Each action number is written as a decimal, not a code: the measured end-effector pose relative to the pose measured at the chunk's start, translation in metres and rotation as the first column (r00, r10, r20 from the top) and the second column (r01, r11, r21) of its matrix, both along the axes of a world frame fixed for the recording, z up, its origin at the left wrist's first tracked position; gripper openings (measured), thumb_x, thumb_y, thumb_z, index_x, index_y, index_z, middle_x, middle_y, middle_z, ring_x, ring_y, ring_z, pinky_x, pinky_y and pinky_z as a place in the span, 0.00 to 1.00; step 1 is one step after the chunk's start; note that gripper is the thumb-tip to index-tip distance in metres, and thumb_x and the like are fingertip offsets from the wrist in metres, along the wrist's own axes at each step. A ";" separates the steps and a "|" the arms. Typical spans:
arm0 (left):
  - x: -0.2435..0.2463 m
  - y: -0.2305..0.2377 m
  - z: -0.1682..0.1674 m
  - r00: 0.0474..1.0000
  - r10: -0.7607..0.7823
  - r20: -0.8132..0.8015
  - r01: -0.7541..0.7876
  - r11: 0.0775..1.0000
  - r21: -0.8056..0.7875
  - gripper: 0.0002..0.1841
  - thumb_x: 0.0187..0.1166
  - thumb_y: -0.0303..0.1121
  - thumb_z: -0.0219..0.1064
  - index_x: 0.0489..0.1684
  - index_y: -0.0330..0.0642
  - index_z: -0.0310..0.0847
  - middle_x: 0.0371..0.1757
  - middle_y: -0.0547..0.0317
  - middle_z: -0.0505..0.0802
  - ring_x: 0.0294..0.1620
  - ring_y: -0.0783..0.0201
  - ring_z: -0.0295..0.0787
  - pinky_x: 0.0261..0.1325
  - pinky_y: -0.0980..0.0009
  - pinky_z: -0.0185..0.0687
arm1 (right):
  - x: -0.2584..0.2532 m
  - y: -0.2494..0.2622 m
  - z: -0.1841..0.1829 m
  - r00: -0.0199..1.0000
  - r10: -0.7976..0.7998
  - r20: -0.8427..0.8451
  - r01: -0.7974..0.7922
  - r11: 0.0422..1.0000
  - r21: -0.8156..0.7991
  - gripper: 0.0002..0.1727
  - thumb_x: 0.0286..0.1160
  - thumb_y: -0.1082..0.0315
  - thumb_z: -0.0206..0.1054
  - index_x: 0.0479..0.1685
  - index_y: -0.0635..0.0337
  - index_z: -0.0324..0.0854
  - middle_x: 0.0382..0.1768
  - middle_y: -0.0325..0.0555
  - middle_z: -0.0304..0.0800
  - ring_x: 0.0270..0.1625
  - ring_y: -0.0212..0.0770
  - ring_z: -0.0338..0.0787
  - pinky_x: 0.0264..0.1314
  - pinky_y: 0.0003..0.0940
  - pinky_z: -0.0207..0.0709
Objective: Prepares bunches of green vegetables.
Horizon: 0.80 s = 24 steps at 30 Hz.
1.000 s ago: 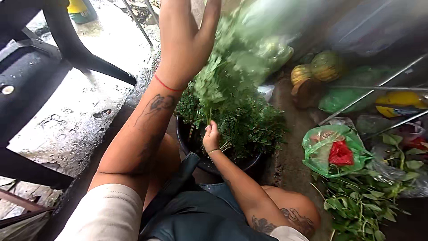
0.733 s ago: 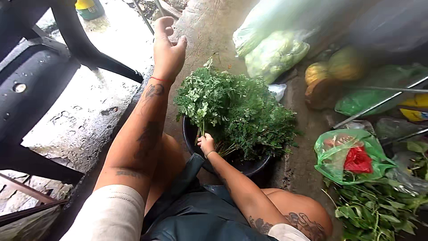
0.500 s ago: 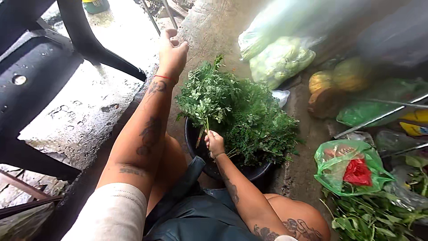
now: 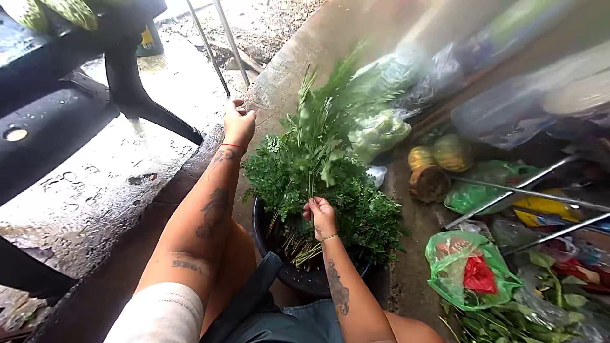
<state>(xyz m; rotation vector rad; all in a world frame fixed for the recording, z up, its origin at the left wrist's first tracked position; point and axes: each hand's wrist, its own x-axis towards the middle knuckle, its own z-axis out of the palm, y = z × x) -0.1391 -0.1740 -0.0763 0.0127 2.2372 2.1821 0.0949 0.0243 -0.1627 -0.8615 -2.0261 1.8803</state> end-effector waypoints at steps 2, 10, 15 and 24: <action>-0.001 0.000 -0.002 0.995 -0.023 0.094 0.020 0.999 0.037 0.30 0.81 0.31 0.63 0.84 0.37 0.62 0.70 0.38 0.84 0.60 0.48 0.89 0.60 0.51 0.84 | 0.000 0.000 -0.001 0.999 -0.035 -0.030 0.034 0.999 -0.009 0.11 0.91 0.73 0.56 0.59 0.73 0.75 0.27 0.44 0.86 0.18 0.28 0.78 0.19 0.20 0.72; 0.012 0.013 -0.006 0.939 -0.231 0.256 0.234 0.972 0.019 0.25 0.87 0.38 0.58 0.81 0.39 0.67 0.69 0.39 0.84 0.63 0.48 0.85 0.61 0.48 0.81 | 0.005 0.009 -0.006 0.916 -0.029 -0.401 0.189 0.911 0.367 0.09 0.83 0.78 0.58 0.52 0.77 0.79 0.26 0.39 0.86 0.22 0.23 0.80 0.26 0.16 0.77; 0.027 0.035 -0.001 0.831 -0.440 0.339 0.416 0.898 0.145 0.32 0.95 0.55 0.34 0.78 0.40 0.72 0.64 0.46 0.90 0.59 0.53 0.89 0.60 0.53 0.81 | 0.013 0.002 0.007 0.846 0.023 -0.533 0.202 0.911 0.359 0.09 0.84 0.78 0.55 0.53 0.75 0.76 0.29 0.37 0.86 0.22 0.22 0.80 0.26 0.16 0.77; 0.039 0.068 0.008 0.737 -0.657 0.160 0.464 0.664 0.587 0.51 0.80 0.71 0.09 0.92 0.47 0.53 0.76 0.43 0.82 0.67 0.52 0.86 0.61 0.53 0.82 | 0.040 0.002 0.007 0.885 0.245 -0.395 -0.048 0.894 0.446 0.18 0.87 0.71 0.54 0.65 0.80 0.71 0.29 0.33 0.84 0.26 0.22 0.81 0.29 0.18 0.79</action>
